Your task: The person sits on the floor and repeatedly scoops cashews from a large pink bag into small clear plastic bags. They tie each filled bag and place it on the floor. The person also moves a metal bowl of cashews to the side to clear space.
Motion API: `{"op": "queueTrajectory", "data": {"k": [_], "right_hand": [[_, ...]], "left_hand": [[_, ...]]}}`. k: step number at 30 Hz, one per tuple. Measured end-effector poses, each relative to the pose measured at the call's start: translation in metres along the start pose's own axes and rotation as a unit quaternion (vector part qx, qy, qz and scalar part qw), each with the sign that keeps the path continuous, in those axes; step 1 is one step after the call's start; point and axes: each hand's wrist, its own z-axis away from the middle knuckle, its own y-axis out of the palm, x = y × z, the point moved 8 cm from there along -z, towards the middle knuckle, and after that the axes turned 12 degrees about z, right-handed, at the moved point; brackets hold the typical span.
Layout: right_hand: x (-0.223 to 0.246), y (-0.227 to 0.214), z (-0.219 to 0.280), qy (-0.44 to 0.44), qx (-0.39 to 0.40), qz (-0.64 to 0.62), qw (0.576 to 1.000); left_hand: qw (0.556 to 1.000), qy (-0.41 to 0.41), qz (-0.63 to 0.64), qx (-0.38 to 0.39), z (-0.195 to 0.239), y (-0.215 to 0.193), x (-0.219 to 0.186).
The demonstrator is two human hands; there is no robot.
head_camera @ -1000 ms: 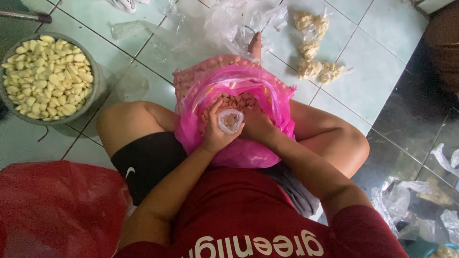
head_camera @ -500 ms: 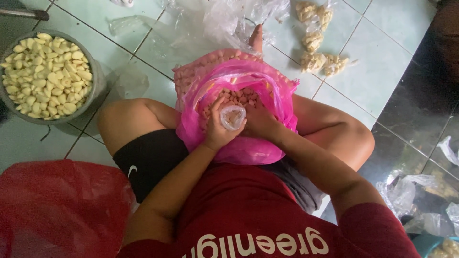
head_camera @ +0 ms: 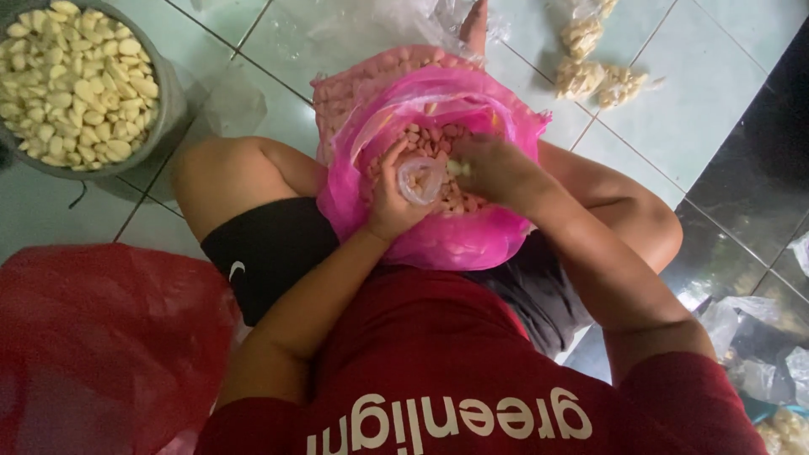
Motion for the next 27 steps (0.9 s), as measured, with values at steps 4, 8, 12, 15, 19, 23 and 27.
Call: {"op": "queueTrajectory", "data": {"k": [4, 8, 12, 15, 19, 23, 27], "right_hand": [[0.036, -0.075, 0.011, -0.033, -0.063, 0.026, 0.997], [0.069, -0.084, 0.007, -0.097, 0.016, -0.002, 0.995], [0.065, -0.089, 0.006, -0.09, 0.051, -0.044, 0.994], [0.057, -0.082, -0.003, -0.076, 0.039, -0.094, 0.992], [0.074, -0.098, -0.001, -0.087, 0.017, -0.134, 0.987], [0.085, -0.131, 0.012, -0.057, 0.068, -0.181, 0.979], [0.059, -0.114, 0.017, -0.052, 0.027, -0.203, 0.977]], "left_hand": [[0.997, 0.001, -0.077, -0.023, -0.006, -0.002, -0.01], [0.997, -0.076, -0.007, -0.021, 0.001, -0.009, 0.018], [0.997, -0.043, 0.059, 0.0, 0.007, -0.007, 0.027], [0.994, -0.099, 0.037, 0.03, -0.003, -0.004, 0.012], [0.993, -0.087, 0.069, 0.042, -0.011, 0.002, -0.001], [0.996, -0.057, 0.059, 0.046, -0.01, -0.001, -0.009], [0.996, -0.052, 0.068, 0.03, -0.016, -0.007, -0.017]]}}
